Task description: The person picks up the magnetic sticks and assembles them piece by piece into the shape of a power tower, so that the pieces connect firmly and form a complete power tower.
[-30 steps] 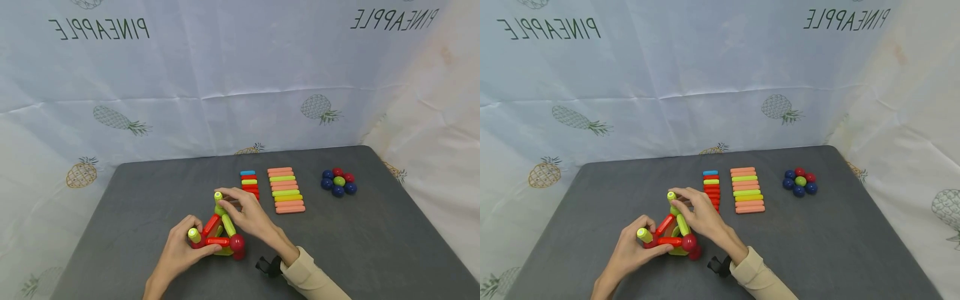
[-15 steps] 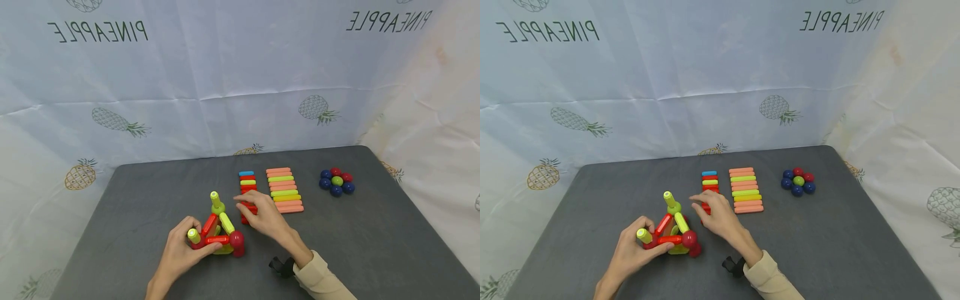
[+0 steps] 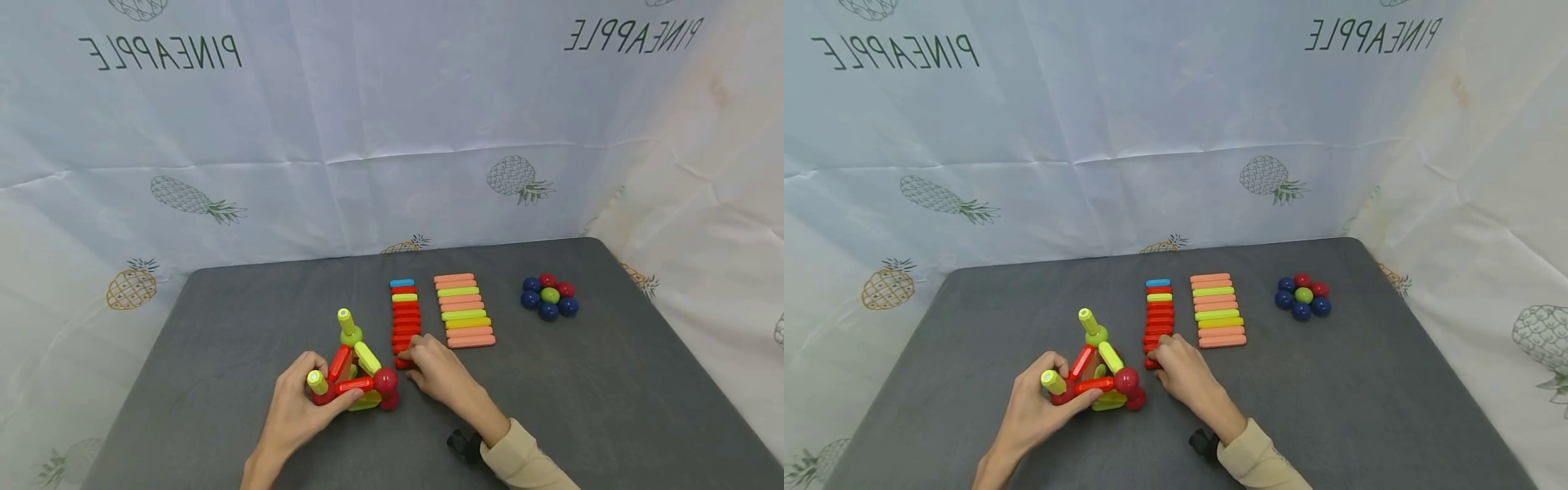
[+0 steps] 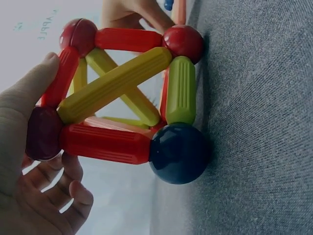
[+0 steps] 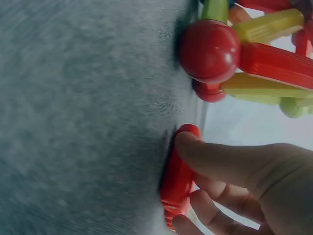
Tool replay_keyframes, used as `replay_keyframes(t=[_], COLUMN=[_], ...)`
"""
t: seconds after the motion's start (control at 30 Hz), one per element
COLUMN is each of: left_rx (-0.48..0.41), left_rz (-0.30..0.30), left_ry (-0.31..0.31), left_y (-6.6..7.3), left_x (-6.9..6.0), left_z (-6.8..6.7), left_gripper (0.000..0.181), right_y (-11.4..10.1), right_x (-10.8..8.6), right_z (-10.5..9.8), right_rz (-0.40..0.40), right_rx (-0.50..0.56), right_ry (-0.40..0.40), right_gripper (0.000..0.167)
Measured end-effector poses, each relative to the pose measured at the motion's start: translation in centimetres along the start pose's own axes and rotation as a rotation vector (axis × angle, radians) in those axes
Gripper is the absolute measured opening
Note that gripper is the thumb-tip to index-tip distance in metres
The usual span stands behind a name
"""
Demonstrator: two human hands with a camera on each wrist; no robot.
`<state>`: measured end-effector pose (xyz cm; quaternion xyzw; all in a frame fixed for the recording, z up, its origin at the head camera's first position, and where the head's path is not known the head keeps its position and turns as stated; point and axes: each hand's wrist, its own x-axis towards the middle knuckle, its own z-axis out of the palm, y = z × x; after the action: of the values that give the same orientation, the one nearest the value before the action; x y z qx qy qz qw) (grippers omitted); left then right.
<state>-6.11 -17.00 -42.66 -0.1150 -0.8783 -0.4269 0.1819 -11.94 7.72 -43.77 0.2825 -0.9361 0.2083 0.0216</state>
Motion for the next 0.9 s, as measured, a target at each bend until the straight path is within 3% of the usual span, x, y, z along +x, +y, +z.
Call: replay_keyframes(t=[0.23,0.33,0.4,0.53,0.67,0.77,0.9], left_rx=[-0.021,-0.029,-0.028,-0.005,0.011,0.007,0.003], left_rz=[-0.017,-0.018,-0.029,-0.032,-0.033,-0.043,-0.047], left_ry=[-0.042,-0.053,-0.062,-0.068,-0.073,-0.080,-0.088], left_y=[-0.1,-0.2,-0.2,-0.2,-0.1,-0.1,-0.1], left_x=[-0.1,-0.1,-0.2,-0.1,-0.1,-0.1,0.0], left_z=[-0.7,-0.7,-0.7,-0.6,-0.7,-0.7,-0.7], left_gripper=[0.044,0.043,0.045,0.055,0.057,0.056,0.056], right_y=[-0.2,-0.3,-0.5,-1.5,-3.0,-4.0,-4.7], right_x=[-0.1,-0.1,-0.1,-0.1,-0.6,-1.1,-1.6], right_z=[0.9,0.7,0.1,-1.7,-3.6,-4.6,-5.0], right_rz=[0.008,0.009,0.031,0.063,0.018,-0.024,-0.055], right_rx=[-0.111,-0.104,-0.023,0.297,0.577,0.675,0.689], right_ry=[0.050,0.091,0.138,0.263,0.278,0.225,0.170], right_gripper=[0.019,0.020,0.023,0.029,0.030,0.029,0.029])
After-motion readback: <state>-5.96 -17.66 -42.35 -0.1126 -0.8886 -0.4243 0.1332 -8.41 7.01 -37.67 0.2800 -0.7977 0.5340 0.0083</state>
